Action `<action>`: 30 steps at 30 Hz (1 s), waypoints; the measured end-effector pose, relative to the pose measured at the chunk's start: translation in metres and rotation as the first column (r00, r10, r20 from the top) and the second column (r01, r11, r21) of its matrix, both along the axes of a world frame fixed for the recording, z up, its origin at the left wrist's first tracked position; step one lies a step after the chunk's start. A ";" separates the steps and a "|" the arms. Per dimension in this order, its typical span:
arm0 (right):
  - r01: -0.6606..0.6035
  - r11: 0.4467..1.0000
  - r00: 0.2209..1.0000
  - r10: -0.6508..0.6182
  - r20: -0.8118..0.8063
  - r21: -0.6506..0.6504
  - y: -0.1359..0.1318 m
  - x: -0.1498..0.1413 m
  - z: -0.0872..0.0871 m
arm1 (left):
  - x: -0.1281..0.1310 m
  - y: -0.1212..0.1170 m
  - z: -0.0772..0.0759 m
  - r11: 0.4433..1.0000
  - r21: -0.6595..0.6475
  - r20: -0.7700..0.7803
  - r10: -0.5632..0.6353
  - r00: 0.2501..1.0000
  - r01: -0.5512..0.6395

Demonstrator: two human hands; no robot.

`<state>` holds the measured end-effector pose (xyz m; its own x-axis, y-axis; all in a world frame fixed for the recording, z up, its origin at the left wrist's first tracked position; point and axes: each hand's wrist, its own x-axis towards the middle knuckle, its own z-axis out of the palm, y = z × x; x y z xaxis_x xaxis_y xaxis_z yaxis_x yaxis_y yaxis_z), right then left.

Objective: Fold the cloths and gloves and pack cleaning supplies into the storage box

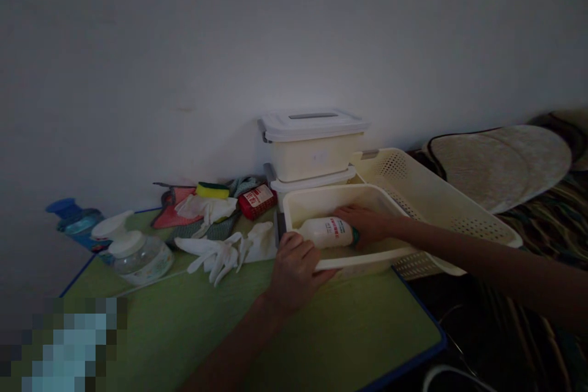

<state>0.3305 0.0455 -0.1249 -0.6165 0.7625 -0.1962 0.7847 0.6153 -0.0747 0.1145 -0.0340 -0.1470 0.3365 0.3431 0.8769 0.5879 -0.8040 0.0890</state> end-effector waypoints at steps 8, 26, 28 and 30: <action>-0.010 1.000 0.998 0.011 0.056 -0.025 0.001 -0.001 0.004 | -0.001 0.000 0.000 1.000 -0.001 -0.003 0.018 1.000 -0.018; 0.018 0.999 0.977 -0.028 0.213 0.048 -0.004 -0.015 0.015 | -0.009 -0.007 0.008 0.981 -0.147 -0.259 0.084 0.962 -0.125; 0.011 0.998 0.978 -0.024 0.207 0.063 -0.007 -0.018 0.021 | -0.013 -0.011 0.011 0.978 -0.181 -0.266 0.054 0.963 -0.104; 0.000 0.998 0.979 -0.014 0.205 0.069 -0.009 -0.020 0.030 | -0.020 -0.016 0.011 0.978 -0.191 -0.235 0.033 0.972 -0.080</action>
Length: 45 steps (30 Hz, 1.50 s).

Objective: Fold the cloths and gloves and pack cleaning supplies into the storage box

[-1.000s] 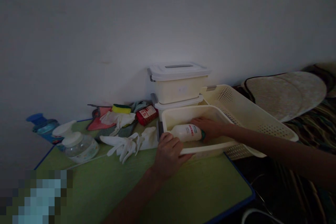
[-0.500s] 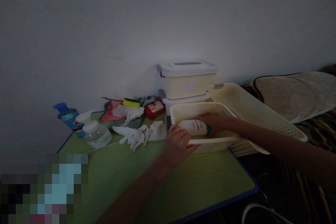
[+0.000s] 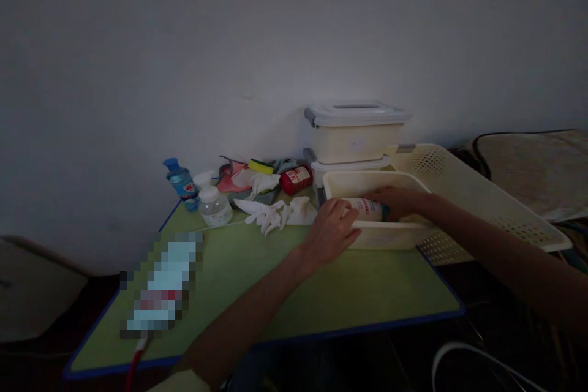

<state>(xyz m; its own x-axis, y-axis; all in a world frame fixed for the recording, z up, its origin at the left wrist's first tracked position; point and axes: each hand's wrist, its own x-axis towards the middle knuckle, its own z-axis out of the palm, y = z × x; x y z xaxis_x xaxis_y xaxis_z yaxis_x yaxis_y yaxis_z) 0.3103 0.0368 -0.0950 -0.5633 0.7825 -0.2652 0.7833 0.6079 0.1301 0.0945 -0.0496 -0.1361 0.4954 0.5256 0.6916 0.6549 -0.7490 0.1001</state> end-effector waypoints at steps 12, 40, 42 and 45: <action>0.103 0.809 0.834 0.247 -0.494 0.579 -0.072 -0.071 0.086 | -0.066 -0.013 -0.027 0.990 -0.012 0.130 0.139 0.982 -0.139; -0.034 0.997 0.403 0.077 -0.912 0.069 -0.028 -0.222 -0.115 | -0.168 0.004 -0.063 0.722 -0.322 0.026 0.654 0.756 -0.613; -0.040 0.998 0.399 0.069 -0.914 0.057 -0.029 -0.221 -0.118 | -0.169 0.005 -0.066 0.709 -0.324 -0.002 0.662 0.750 -0.627; -0.036 0.999 0.390 0.039 -0.920 0.028 -0.029 -0.221 -0.120 | -0.169 0.007 -0.072 0.704 -0.323 -0.041 0.658 0.752 -0.633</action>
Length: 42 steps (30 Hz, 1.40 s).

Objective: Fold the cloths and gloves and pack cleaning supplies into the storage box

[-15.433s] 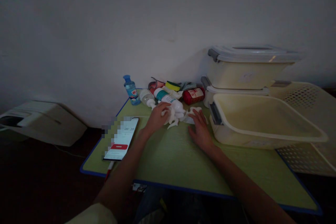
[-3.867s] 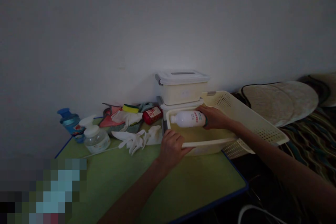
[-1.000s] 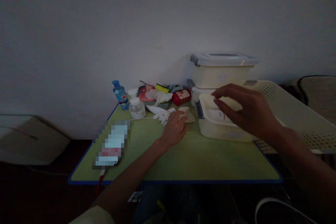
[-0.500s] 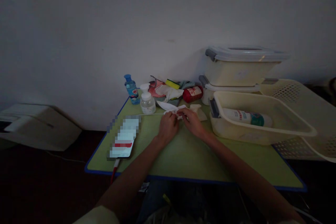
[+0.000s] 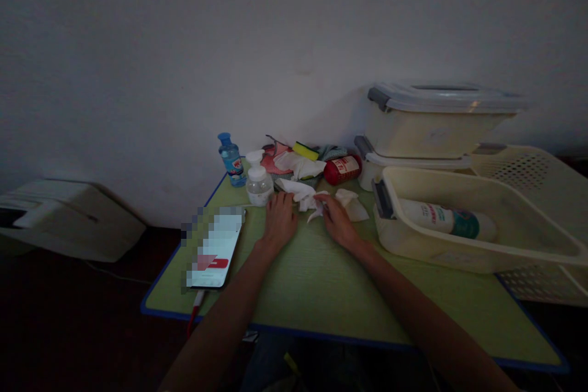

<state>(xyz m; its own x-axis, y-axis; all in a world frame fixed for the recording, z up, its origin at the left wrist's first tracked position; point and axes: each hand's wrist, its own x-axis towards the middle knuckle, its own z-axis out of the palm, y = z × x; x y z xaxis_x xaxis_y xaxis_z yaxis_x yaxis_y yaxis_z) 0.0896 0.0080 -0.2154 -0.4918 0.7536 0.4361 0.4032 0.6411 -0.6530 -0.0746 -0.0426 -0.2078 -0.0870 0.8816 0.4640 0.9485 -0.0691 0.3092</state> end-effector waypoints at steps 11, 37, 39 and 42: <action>0.062 0.985 0.993 -0.078 -0.092 -0.163 0.009 0.005 -0.001 | -0.003 -0.001 0.005 0.984 0.172 -0.006 -0.049 0.999 0.050; -0.097 0.982 0.989 0.114 -0.099 0.162 -0.011 0.003 0.007 | 0.014 -0.029 0.041 0.591 0.761 -0.022 -0.387 0.922 0.266; -0.095 0.984 0.986 0.114 -0.120 0.150 -0.011 0.002 0.006 | 0.014 -0.030 0.061 0.592 0.775 0.029 -0.387 0.922 0.223; -0.087 0.988 0.980 0.108 -0.170 0.127 -0.011 0.001 0.006 | 0.015 -0.028 0.091 0.603 0.791 0.176 -0.384 0.906 0.101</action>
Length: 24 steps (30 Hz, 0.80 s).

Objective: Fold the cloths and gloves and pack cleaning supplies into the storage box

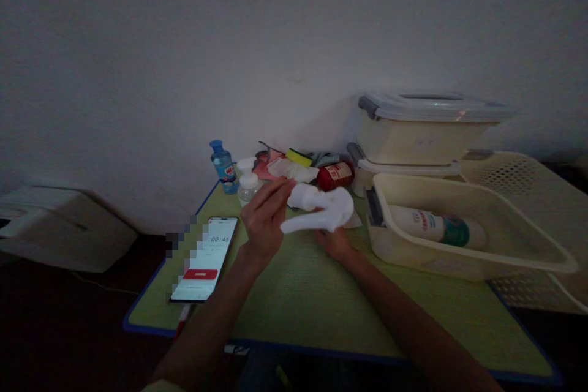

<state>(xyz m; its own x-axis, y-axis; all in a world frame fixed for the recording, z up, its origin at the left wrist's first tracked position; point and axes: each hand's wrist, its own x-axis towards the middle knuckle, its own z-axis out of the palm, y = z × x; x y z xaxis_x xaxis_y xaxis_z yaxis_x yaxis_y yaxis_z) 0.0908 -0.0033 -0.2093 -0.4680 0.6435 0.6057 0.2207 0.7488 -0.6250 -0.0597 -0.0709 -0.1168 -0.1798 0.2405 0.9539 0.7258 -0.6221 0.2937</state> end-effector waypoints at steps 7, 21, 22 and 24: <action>-0.105 0.974 0.985 0.075 -0.153 -0.201 -0.014 -0.002 0.012 | 0.012 0.021 0.010 0.797 -0.252 0.660 -0.273 0.700 0.548; -0.425 0.590 0.903 0.228 -0.363 -0.687 -0.026 -0.020 0.009 | 0.007 0.044 -0.058 0.579 -0.138 0.967 -0.095 0.235 0.803; -0.432 0.570 0.900 0.230 -0.369 -0.699 -0.026 -0.019 0.009 | 0.006 0.044 -0.059 0.583 -0.141 0.967 -0.091 0.236 0.800; -0.448 0.536 0.894 0.243 -0.378 -0.716 -0.026 -0.019 0.009 | 0.004 0.044 -0.060 0.584 -0.145 0.967 -0.085 0.239 0.798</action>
